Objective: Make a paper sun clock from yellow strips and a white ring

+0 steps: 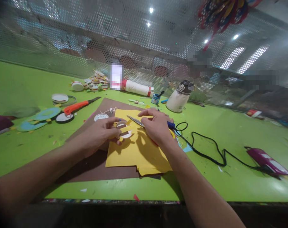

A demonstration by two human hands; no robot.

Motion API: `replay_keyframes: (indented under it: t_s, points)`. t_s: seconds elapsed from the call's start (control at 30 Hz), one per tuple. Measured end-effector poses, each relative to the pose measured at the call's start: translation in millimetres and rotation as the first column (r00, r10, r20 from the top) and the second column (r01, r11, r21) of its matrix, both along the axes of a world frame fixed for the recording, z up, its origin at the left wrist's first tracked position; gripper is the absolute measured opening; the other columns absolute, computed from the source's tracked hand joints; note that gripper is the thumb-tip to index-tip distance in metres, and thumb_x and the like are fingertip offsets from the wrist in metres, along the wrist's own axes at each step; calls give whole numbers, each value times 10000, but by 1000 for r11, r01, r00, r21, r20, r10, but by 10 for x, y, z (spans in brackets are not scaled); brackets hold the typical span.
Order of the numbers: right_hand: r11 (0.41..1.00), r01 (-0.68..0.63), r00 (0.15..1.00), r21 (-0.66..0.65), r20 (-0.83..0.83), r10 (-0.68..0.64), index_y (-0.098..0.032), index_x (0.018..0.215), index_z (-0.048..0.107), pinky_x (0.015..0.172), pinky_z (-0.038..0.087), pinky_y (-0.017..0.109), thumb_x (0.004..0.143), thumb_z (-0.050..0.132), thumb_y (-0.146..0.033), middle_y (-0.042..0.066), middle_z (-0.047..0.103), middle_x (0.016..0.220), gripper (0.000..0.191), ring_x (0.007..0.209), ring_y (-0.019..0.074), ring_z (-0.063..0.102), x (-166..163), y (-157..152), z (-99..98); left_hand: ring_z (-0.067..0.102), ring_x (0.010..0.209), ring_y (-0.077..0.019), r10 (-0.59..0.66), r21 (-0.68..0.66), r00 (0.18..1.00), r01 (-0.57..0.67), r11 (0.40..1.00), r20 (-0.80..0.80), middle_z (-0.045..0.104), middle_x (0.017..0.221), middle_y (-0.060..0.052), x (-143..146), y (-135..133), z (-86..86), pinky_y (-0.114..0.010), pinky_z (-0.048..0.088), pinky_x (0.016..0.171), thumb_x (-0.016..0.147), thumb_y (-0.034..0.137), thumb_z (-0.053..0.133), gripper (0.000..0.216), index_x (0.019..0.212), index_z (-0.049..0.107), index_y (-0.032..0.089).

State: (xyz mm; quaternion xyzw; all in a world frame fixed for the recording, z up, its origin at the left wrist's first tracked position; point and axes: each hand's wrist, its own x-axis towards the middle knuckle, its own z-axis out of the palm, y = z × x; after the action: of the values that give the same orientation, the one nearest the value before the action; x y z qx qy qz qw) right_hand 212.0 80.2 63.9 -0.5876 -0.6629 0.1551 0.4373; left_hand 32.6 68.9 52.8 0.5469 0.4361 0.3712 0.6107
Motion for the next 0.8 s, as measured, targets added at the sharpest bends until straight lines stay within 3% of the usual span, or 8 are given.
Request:
replay_keyframes:
  t_s: [0.13,0.37,0.8]
  points:
    - [999,-43,999,-11,9,43,-163,755,694,661,462,309,669,538,-158,50,667,861,179,713,170,581,-1,1,-8,617,594,-132,-1,-13,1000,1,1000,-19,628,734,-42,-2,-5,18,-253,532,593,695,60,534,342,1030,583,111]
    - [984,-179,970,-4,168,177,-204,846,685,823,445,367,698,577,-162,52,651,988,188,985,223,574,-38,-32,-18,583,563,-120,-59,15,998,59,998,36,589,697,-22,-16,3,1,-262,515,600,675,58,526,292,948,612,113]
    - [978,-160,928,-131,318,194,-162,747,660,789,417,344,698,595,-154,52,627,853,82,856,204,547,-159,-56,-17,576,619,-148,-110,6,994,110,994,19,536,633,-10,11,-10,-13,-277,517,579,689,47,514,302,973,600,103]
